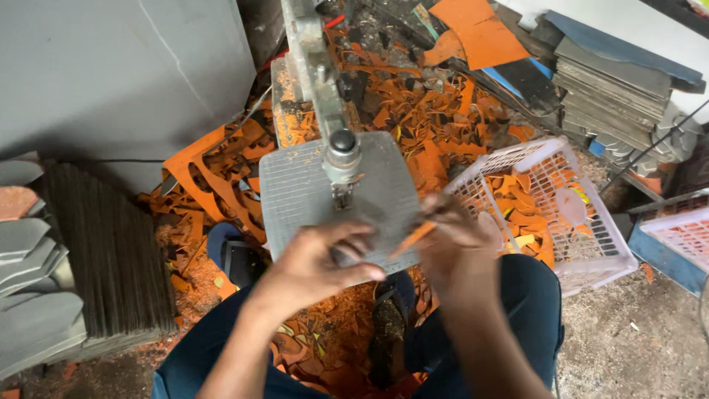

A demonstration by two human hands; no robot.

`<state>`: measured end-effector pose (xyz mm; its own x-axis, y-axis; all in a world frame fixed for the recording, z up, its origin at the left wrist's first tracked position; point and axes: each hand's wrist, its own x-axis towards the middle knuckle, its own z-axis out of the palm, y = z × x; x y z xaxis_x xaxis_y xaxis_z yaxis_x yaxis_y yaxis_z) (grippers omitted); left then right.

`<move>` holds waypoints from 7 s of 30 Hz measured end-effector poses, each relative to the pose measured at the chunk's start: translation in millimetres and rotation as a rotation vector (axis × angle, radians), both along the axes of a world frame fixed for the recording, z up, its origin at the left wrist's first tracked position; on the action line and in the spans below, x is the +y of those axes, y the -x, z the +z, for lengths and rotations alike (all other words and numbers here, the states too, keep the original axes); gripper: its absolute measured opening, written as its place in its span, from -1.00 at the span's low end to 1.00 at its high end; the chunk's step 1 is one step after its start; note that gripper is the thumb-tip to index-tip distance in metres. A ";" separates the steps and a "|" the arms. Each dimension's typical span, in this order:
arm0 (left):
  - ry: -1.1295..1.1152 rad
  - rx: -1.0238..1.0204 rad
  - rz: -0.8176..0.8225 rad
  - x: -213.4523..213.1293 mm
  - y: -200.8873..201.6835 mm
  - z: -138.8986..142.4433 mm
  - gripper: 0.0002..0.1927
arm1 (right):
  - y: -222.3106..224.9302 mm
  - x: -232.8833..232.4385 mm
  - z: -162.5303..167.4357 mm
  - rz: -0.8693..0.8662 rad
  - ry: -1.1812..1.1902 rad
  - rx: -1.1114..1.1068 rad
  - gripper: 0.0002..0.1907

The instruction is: The person uses a vertical cutting machine to cut orange rubber pieces into smaller shapes. They repeatedly position the material under the blade, cut, and place the finished pieces into a nearby white basket.

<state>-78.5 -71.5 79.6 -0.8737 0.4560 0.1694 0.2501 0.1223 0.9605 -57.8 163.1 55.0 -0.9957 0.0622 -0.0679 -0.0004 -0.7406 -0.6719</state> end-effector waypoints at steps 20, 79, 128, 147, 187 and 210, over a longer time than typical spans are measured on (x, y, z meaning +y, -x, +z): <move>0.520 -0.064 0.603 -47.8 20.8 -10.6 -0.68 | 50.0 24.4 -4.7 0.695 -1.433 -0.082 -0.82; 0.580 0.114 0.367 -17.5 12.7 -7.2 -0.65 | 21.3 -34.0 4.6 0.031 -1.857 0.606 -0.50; 0.912 0.124 0.288 -18.6 17.8 -13.3 -0.28 | 21.7 -66.0 -1.8 -0.109 -1.865 0.606 -0.50; 0.942 0.013 0.245 -20.7 29.9 0.4 -0.38 | 27.4 -73.7 -8.8 -0.121 -1.866 0.539 -0.52; 0.689 0.291 0.422 -11.6 6.1 -16.1 -0.26 | 58.7 -26.4 -2.9 0.148 -1.760 0.625 -0.55; 0.702 0.219 0.263 -29.7 29.3 -8.8 -0.28 | 71.1 -30.0 -11.3 0.117 -1.870 0.662 -0.39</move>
